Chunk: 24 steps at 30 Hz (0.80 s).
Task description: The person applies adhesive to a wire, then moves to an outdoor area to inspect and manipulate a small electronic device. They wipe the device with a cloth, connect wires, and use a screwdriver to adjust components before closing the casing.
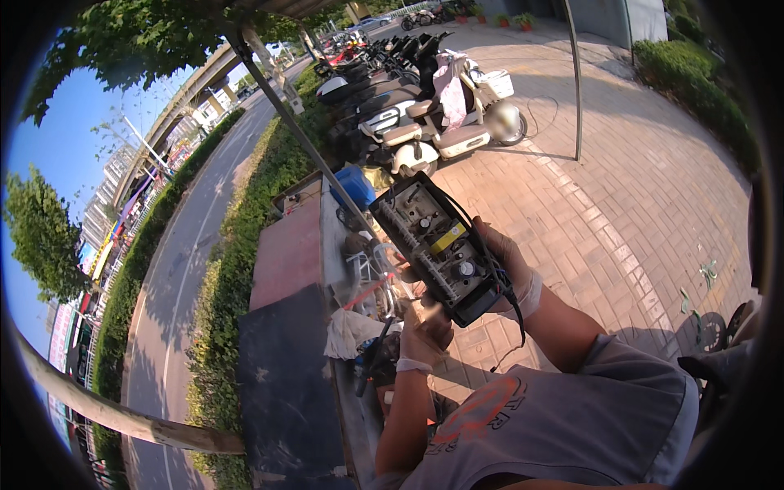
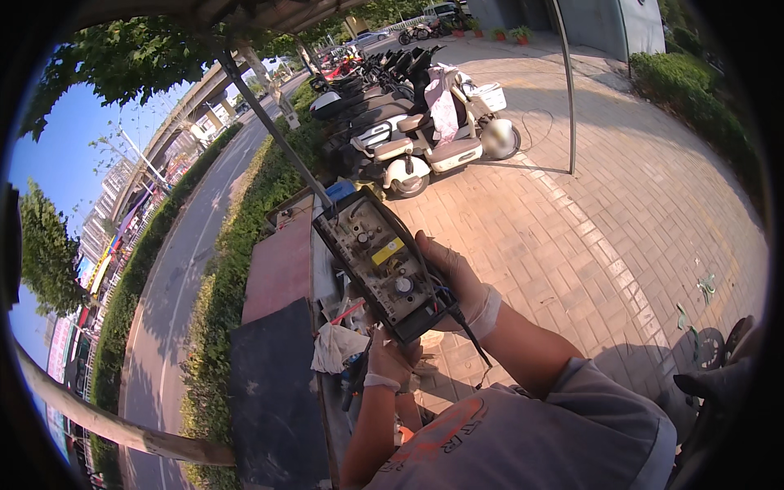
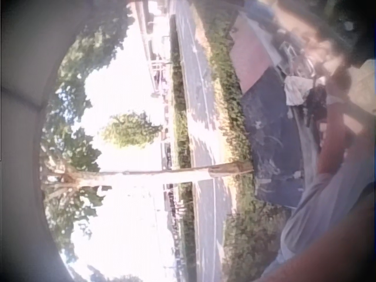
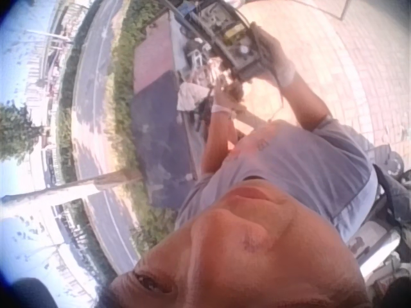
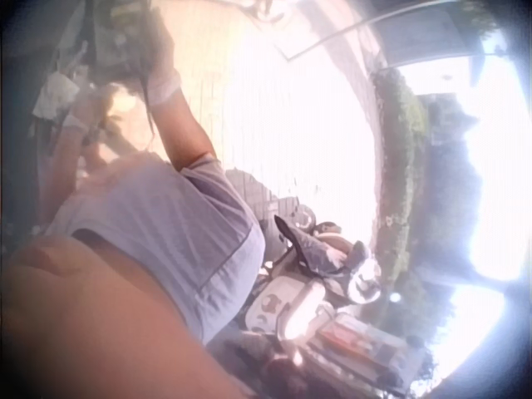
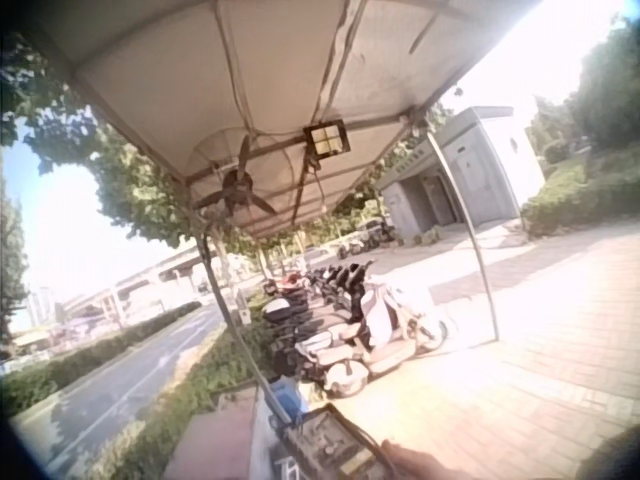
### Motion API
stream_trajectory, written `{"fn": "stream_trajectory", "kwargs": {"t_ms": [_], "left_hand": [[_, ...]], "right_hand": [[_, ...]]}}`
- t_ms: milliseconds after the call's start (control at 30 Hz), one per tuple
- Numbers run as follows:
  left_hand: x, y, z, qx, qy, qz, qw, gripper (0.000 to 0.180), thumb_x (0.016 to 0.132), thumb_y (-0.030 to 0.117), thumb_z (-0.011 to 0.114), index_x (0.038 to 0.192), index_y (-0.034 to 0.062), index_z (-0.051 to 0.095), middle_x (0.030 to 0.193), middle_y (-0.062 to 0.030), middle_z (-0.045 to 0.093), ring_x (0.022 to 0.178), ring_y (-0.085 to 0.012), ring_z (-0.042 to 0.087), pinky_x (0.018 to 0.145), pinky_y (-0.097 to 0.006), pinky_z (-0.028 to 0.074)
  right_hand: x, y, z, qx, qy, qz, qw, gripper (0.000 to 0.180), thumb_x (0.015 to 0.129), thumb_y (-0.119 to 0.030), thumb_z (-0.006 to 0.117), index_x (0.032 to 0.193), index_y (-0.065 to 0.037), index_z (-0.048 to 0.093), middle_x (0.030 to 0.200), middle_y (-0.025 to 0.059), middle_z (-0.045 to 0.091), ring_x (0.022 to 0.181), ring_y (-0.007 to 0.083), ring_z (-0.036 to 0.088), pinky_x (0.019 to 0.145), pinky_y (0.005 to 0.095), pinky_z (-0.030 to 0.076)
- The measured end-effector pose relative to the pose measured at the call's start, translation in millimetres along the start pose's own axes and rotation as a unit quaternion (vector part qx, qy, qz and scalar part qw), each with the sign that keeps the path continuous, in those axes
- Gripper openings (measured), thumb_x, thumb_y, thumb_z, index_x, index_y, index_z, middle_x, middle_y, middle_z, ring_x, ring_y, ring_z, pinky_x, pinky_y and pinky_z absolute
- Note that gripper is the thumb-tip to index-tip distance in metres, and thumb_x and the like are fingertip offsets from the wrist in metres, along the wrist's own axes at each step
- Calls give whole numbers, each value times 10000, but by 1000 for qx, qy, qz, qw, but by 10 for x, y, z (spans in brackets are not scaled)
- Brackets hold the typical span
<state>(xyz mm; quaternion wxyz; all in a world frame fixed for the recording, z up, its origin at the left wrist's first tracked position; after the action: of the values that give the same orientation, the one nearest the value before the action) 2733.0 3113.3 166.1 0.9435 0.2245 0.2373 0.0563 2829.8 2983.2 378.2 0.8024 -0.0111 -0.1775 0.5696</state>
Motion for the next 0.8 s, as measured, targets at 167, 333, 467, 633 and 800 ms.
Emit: {"fn": "stream_trajectory", "kwargs": {"t_ms": [167,333,467,633,800], "left_hand": [[-410,158,424,83,-40,120,989,543,910,523,536,1167,50,610,1045,-99,668,913,-232,652,806,-381,537],[-900,539,1084,191,-75,347,915,397,985,286,479,1241,-12,535,1151,-119,609,1037,-202,591,906,-335,453],[-1127,602,1397,217,-42,386,896,412,980,236,460,1301,-21,483,1175,-114,602,1046,-185,584,891,-321,456],[-1200,452,1517,204,-62,298,931,593,916,341,563,1369,-1,389,1295,-128,524,1151,-248,549,953,-394,465],[-1212,403,1564,220,-55,289,930,518,895,204,557,1349,12,396,1246,-123,540,1124,-246,565,938,-389,483]], "right_hand": [[57,52,-125,-41,-18,31,999,738,938,-538,432,1429,-1,310,1315,280,494,1040,447,606,801,561,544],[-107,184,-289,-108,15,50,993,754,925,-565,440,1414,0,340,1275,269,525,1033,451,610,843,571,527],[-197,322,-339,-147,32,58,987,723,929,-534,468,1406,-3,357,1270,251,540,1094,387,601,900,539,514],[-309,436,-396,-147,55,71,985,651,962,-485,441,1396,-3,375,1298,182,543,1134,279,591,968,408,492],[-367,506,-446,-127,55,76,987,604,982,-449,429,1380,3,390,1278,167,559,1116,244,602,967,374,495]]}}
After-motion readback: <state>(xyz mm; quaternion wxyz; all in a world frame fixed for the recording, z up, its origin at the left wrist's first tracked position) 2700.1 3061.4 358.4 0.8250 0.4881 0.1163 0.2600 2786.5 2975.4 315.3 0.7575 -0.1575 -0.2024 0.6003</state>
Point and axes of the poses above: each hand's wrist, its own x-axis towards the middle knuckle, its own z-axis out of the palm, y = z × x, the point moved 5 cm from there along x, towards the middle knuckle
